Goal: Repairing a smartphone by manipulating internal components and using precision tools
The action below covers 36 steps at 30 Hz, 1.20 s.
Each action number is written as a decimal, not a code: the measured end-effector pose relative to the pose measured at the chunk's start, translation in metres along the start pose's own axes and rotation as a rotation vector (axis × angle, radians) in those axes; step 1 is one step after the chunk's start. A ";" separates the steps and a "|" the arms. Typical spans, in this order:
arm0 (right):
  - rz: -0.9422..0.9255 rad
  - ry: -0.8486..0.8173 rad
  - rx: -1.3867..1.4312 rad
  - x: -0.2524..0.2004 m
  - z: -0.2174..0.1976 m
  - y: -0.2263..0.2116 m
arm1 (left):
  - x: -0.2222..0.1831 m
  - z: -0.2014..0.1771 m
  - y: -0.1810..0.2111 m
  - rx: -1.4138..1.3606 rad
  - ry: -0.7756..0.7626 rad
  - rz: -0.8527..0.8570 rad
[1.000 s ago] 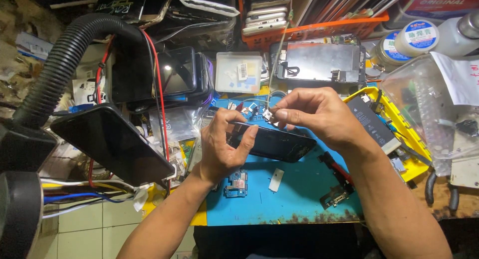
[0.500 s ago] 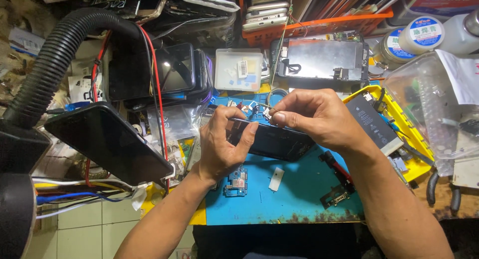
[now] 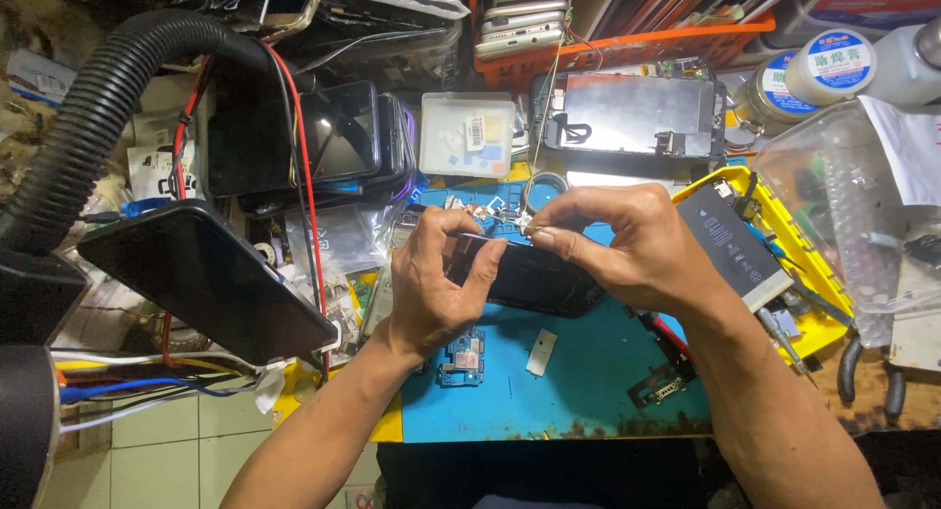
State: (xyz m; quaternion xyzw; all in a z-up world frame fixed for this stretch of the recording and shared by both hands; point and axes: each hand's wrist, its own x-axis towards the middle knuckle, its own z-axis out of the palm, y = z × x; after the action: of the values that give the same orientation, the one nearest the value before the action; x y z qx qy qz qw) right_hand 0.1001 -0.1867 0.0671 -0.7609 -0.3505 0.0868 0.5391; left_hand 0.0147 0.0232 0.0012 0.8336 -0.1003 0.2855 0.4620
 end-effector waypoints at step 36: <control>-0.004 0.104 -0.103 -0.005 0.014 0.007 | 0.015 -0.011 0.007 -0.012 -0.228 0.057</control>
State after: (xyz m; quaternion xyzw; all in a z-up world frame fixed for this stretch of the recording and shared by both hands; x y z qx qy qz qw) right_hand 0.0919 -0.1806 0.0542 -0.7903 -0.3276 0.0279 0.5170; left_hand 0.0201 0.0296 0.0191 0.8548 -0.1776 0.2012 0.4441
